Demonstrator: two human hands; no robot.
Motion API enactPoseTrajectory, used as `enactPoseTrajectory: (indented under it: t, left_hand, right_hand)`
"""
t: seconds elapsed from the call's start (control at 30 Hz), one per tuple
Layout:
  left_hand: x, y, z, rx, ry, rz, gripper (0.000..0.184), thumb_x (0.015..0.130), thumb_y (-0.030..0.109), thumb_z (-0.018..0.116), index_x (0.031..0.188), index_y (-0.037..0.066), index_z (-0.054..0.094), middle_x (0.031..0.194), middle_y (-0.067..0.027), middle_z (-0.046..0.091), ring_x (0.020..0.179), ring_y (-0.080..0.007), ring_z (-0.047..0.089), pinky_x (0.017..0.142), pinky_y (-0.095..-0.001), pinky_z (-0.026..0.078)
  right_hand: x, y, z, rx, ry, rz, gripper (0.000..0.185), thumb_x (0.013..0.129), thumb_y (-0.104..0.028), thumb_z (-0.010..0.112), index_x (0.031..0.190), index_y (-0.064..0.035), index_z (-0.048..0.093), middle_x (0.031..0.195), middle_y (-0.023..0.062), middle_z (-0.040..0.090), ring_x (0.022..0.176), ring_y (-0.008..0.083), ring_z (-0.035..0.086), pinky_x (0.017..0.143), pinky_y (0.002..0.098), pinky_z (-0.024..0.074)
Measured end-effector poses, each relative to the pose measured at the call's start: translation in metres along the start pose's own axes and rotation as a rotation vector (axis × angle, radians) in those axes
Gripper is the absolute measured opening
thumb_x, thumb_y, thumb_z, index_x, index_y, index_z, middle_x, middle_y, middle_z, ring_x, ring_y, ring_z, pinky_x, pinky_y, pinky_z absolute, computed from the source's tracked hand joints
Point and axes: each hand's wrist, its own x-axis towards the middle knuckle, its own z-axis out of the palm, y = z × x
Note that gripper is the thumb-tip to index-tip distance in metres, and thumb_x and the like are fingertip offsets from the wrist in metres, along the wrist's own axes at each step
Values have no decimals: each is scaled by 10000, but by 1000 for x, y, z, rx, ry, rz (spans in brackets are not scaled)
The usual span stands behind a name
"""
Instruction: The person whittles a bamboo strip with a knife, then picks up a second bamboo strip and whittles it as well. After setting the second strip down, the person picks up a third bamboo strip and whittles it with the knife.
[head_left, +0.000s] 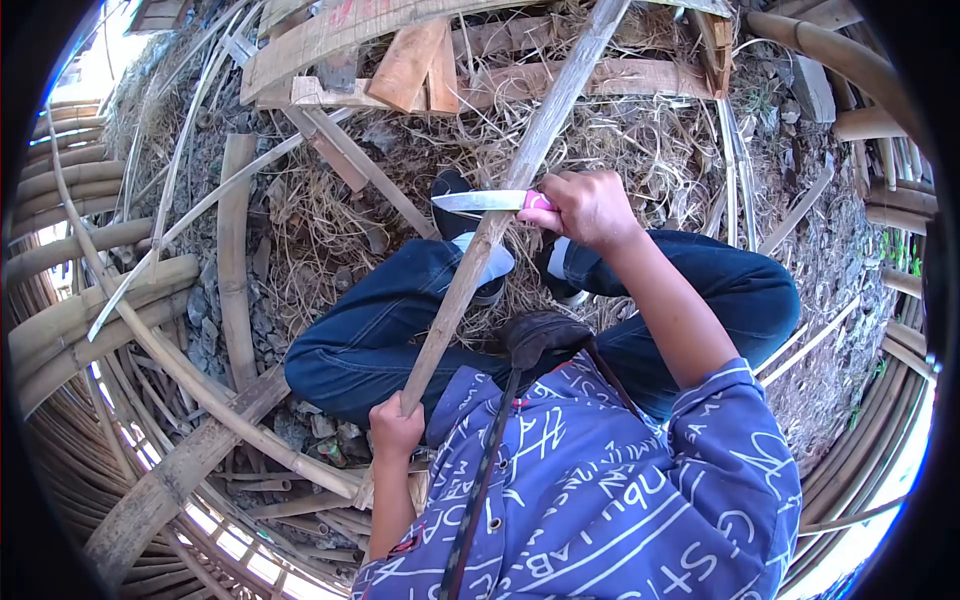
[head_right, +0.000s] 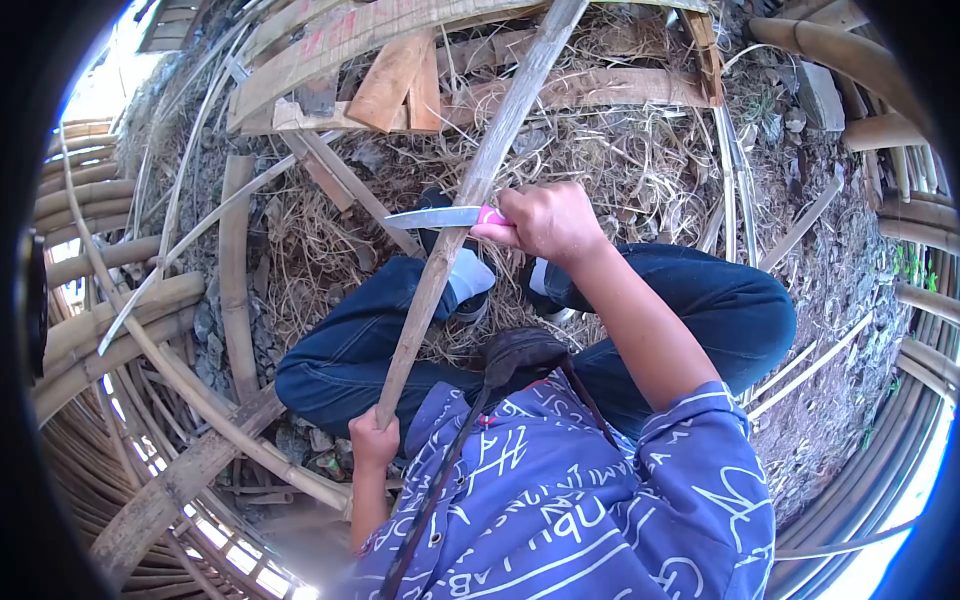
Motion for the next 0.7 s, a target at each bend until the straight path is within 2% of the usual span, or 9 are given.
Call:
enactPoseTrajectory:
  t: [0.37,0.47,0.57,0.63,0.67,0.7]
  left_hand:
    - [-2,0,2,5,44,24,102,693,64,626,663,-2,555,592,-204,569,578,-394,601,528,-433,482]
    - [-4,1,3,-14,67,11,111,724,47,597,668,-22,530,584,-217,545,571,-382,612,503,-383,448]
    - [-3,5,0,-12,75,-37,177,747,102,664,705,-17,540,590,-212,564,579,-370,627,507,-382,453]
    - [-2,9,-1,-36,83,17,351,781,311,737,793,17,547,602,-185,594,596,-374,637,516,-412,488]
    - [-3,7,-2,-39,80,15,351,781,311,737,793,17,547,602,-185,594,596,-374,637,516,-412,488]
    - [-3,3,-4,-82,46,9,416,802,399,708,821,18,541,599,-178,593,599,-373,640,515,-405,484]
  right_hand:
    - [2,-4,-9,-96,24,-46,505,793,-551,624,596,-108,485,544,34,533,478,232,587,443,357,471]
    - [3,-2,-10,-108,32,-61,508,789,-561,622,597,-110,488,554,26,538,474,227,583,439,354,469]
    - [0,8,-13,-176,17,-63,503,789,-569,621,600,-121,495,534,22,527,472,210,584,434,340,467]
    - [-3,16,-16,-201,28,-64,503,787,-572,621,599,-123,493,528,21,523,467,206,581,433,336,466]
    - [-4,18,-17,-224,39,-56,503,785,-575,620,599,-126,490,522,20,519,462,202,578,432,332,466]
    - [-4,18,-18,-217,48,-64,507,778,-582,622,601,-126,488,520,20,516,455,202,572,428,330,463]
